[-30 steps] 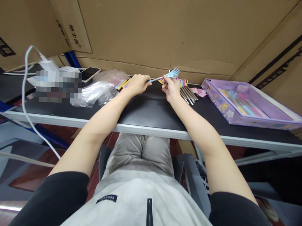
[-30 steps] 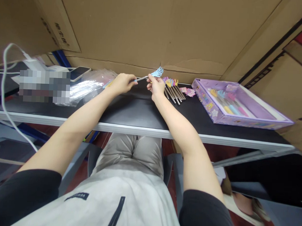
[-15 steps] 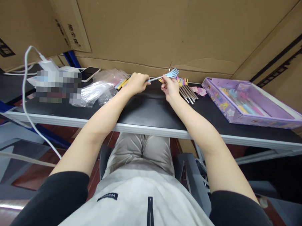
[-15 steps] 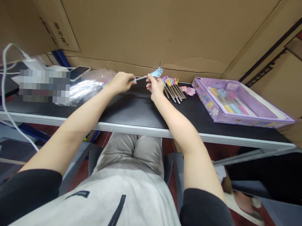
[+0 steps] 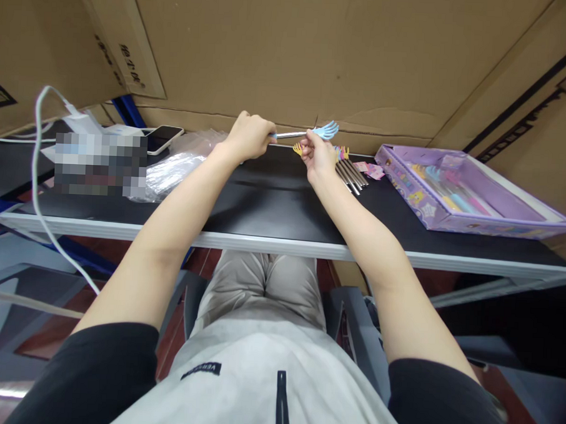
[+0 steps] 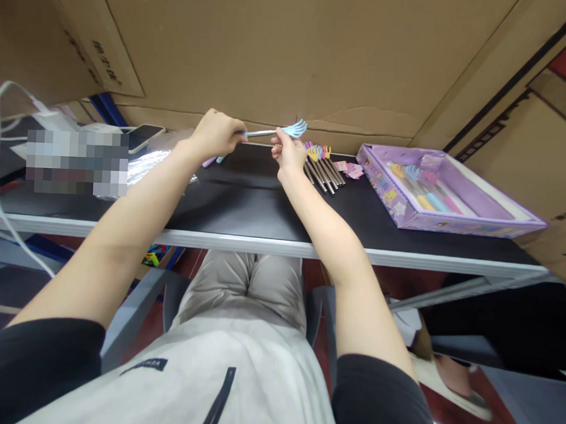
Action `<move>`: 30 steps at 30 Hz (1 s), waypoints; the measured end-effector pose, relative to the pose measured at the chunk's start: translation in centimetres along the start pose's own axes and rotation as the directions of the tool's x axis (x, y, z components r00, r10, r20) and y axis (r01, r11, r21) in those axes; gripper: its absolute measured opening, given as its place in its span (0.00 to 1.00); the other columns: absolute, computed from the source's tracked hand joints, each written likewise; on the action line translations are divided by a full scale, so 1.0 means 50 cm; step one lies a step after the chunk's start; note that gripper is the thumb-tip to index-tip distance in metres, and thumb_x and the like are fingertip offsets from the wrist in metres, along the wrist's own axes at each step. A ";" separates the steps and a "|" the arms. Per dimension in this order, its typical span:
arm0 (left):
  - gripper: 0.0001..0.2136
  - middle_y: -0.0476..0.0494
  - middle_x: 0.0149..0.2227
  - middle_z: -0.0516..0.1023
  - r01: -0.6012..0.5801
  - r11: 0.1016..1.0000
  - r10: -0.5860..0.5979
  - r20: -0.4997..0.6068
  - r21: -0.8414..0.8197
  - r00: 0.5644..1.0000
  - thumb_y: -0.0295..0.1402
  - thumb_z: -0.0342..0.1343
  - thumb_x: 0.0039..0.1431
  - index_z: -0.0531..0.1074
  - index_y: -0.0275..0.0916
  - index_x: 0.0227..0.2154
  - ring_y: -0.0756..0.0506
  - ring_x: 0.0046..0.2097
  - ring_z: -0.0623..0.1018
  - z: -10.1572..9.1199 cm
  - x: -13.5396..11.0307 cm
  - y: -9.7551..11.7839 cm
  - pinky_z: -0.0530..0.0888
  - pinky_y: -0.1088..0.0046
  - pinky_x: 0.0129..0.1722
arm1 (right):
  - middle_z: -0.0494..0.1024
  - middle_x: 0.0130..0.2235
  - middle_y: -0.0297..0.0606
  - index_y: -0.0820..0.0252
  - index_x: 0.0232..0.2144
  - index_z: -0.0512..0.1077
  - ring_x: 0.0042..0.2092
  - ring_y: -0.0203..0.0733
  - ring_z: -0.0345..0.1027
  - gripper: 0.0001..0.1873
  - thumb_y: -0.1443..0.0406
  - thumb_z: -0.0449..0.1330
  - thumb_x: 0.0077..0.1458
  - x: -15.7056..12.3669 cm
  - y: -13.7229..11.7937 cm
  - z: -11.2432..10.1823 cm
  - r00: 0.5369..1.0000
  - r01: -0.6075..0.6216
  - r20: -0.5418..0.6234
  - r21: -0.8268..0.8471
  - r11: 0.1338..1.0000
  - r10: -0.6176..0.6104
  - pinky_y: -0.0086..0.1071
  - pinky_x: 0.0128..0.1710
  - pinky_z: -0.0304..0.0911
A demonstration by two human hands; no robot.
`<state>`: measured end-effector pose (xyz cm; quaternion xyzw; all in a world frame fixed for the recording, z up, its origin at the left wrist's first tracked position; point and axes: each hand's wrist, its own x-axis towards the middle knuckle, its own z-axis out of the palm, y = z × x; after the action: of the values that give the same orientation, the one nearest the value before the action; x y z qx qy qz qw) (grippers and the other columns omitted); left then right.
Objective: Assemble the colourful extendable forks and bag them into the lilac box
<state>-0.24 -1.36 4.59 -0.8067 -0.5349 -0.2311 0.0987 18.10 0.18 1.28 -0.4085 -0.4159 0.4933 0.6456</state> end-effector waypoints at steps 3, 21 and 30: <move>0.13 0.37 0.40 0.86 0.016 0.999 -0.015 0.003 -0.042 1.000 0.32 0.55 0.66 0.84 0.44 0.45 0.32 0.54 0.81 -0.003 -0.011 -0.011 0.68 0.48 0.61 | 0.74 0.25 0.25 0.56 0.32 0.67 0.22 0.25 0.66 0.19 0.55 0.71 0.60 0.002 -0.003 0.000 1.000 -0.019 -0.018 0.002 1.000 0.019 0.18 0.20 0.58; 0.17 0.47 0.48 0.86 0.179 0.983 -0.179 0.001 -0.042 0.984 0.40 0.52 0.68 0.83 0.46 0.50 0.38 0.57 0.78 -0.029 -0.071 -0.186 0.70 0.57 0.59 | 0.65 0.25 0.28 0.58 0.25 0.61 0.24 0.27 0.63 0.25 0.51 0.68 0.61 0.169 -0.013 -0.141 0.974 0.225 0.031 -0.077 0.971 -0.223 0.21 0.21 0.54; 0.16 0.43 0.46 0.87 0.235 0.960 -0.237 0.010 -0.153 0.972 0.35 0.54 0.65 0.84 0.37 0.46 0.41 0.51 0.80 -0.034 -0.091 -0.203 0.73 0.67 0.54 | 0.65 0.24 0.27 0.59 0.26 0.63 0.22 0.25 0.61 0.21 0.56 0.63 0.67 0.182 -0.033 -0.171 0.985 0.119 -0.120 -0.011 0.993 -0.120 0.20 0.22 0.56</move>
<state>-11.39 -1.61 3.03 -0.7414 -0.6075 -0.2849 0.0105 28.16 7.79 1.31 -0.4131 -0.4007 0.4274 0.6972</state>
